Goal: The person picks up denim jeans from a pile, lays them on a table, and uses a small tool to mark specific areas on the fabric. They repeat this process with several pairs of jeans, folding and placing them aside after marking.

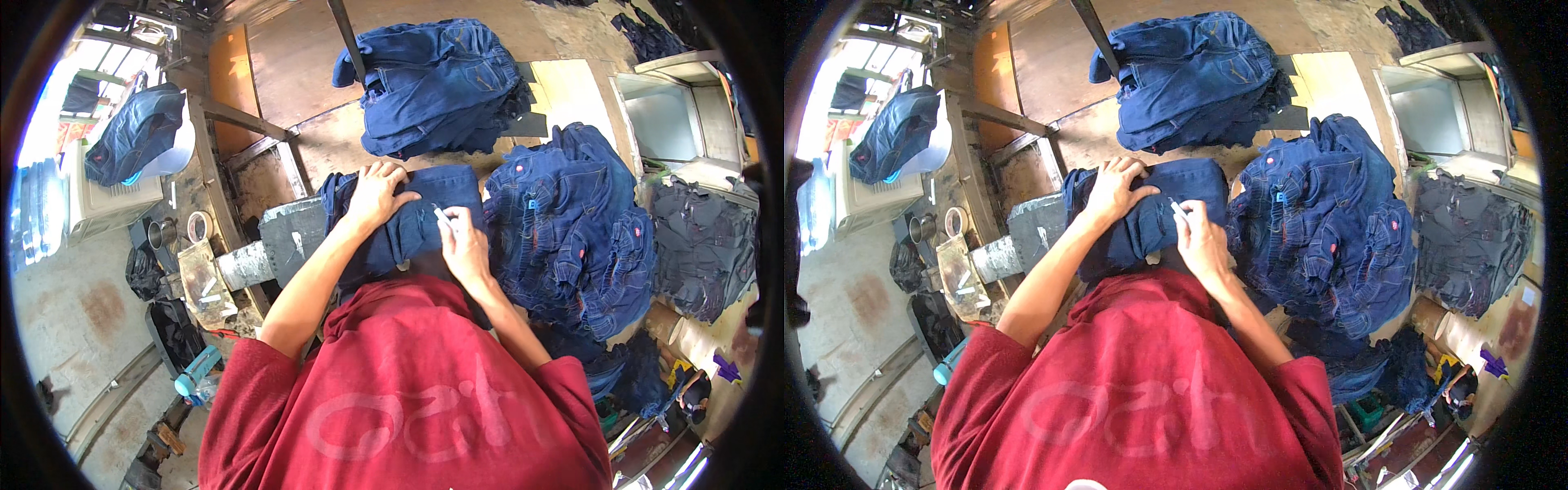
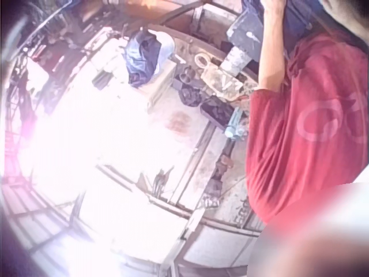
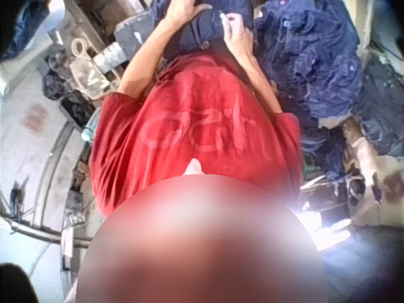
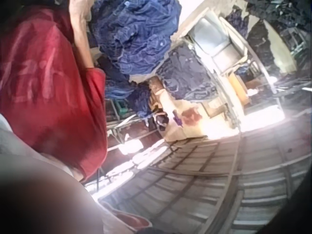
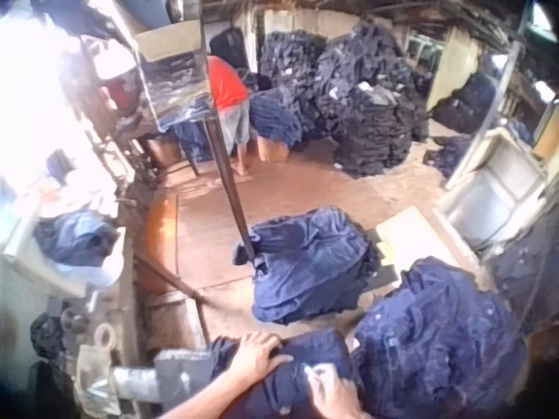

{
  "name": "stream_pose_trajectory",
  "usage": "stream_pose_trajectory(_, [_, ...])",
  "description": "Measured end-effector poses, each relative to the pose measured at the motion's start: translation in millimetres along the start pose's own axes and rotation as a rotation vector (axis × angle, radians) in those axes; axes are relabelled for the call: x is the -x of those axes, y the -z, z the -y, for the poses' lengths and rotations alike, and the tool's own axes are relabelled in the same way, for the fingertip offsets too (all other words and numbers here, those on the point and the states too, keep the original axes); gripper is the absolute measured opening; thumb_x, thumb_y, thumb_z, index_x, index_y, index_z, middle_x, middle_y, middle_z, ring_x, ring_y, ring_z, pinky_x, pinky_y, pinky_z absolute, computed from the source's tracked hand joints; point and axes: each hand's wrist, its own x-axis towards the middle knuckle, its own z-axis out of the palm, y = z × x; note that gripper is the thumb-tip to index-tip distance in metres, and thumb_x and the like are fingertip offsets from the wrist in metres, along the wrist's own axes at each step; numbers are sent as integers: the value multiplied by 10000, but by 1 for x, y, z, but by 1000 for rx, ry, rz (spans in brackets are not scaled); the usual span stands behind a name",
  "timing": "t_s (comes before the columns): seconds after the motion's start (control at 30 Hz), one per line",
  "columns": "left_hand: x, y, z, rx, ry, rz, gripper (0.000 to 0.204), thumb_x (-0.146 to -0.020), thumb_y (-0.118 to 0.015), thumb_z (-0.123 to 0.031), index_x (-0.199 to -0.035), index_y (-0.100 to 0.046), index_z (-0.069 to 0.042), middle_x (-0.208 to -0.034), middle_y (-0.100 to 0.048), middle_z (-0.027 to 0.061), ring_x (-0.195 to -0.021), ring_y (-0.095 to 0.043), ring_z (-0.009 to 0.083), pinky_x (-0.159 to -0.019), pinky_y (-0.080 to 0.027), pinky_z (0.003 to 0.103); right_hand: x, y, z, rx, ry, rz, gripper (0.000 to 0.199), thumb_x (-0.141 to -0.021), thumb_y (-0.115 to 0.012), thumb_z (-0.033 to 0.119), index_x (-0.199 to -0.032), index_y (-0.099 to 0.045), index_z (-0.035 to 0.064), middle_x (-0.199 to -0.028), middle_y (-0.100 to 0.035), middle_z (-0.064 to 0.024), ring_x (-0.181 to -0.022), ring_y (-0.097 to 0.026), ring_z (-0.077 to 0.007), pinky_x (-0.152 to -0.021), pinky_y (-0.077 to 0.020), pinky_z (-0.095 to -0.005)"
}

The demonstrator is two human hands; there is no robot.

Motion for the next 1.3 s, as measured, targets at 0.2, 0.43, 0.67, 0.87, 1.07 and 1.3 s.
stream_pose_trajectory(0.2, [-6,-8,26,73,-69,-53,409,-862,-853,-382,-928,-670,-23,-981,-665,128,-955,-630,361,-900,-515,451,-13,-35,18,139,198,-232,193,-972,-736,97,-1164,-718,112,-855,-793,-130,-717,-782,-290,-625,-605,-412])
stream_pose_trajectory(0.43, [-7,-10,23,77,-37,-78,409,-878,-845,-379,-887,-647,-21,-909,-620,138,-906,-634,367,-840,-522,463,-25,-49,19,242,198,-214,142,-926,-760,129,-1067,-750,133,-751,-754,-109,-652,-752,-291,-583,-591,-423])
stream_pose_trajectory(0.67, [-4,-15,25,74,-8,-89,414,-879,-843,-381,-842,-618,-36,-892,-607,137,-887,-635,367,-840,-519,464,-34,-52,24,272,210,-200,91,-924,-754,177,-1010,-742,151,-694,-723,-122,-625,-735,-316,-564,-574,-449])
stream_pose_trajectory(0.87, [-4,-19,26,81,18,-78,413,-877,-846,-369,-836,-630,-20,-883,-612,140,-884,-635,368,-850,-517,455,-44,-38,38,425,68,83,100,-932,-732,235,-983,-731,149,-676,-713,-148,-625,-730,-375,-580,-575,-481])
stream_pose_trajectory(1.07, [-8,-6,20,114,80,-20,403,-865,-859,-361,-874,-644,-21,-896,-628,137,-897,-631,370,-862,-516,462,-37,-12,46,120,-72,1,99,-1004,-680,208,-1059,-710,132,-772,-752,-140,-706,-745,-389,-674,-595,-504])
stream_pose_trajectory(1.3, [14,19,-23,-172,64,-252,260,-845,-849,-249,-889,-660,-76,-975,-625,106,-1001,-582,328,-881,-493,417,-36,-17,7,99,126,-16,287,-950,-787,167,-1189,-648,90,-1028,-727,-130,-902,-683,-351,-844,-528,-457])
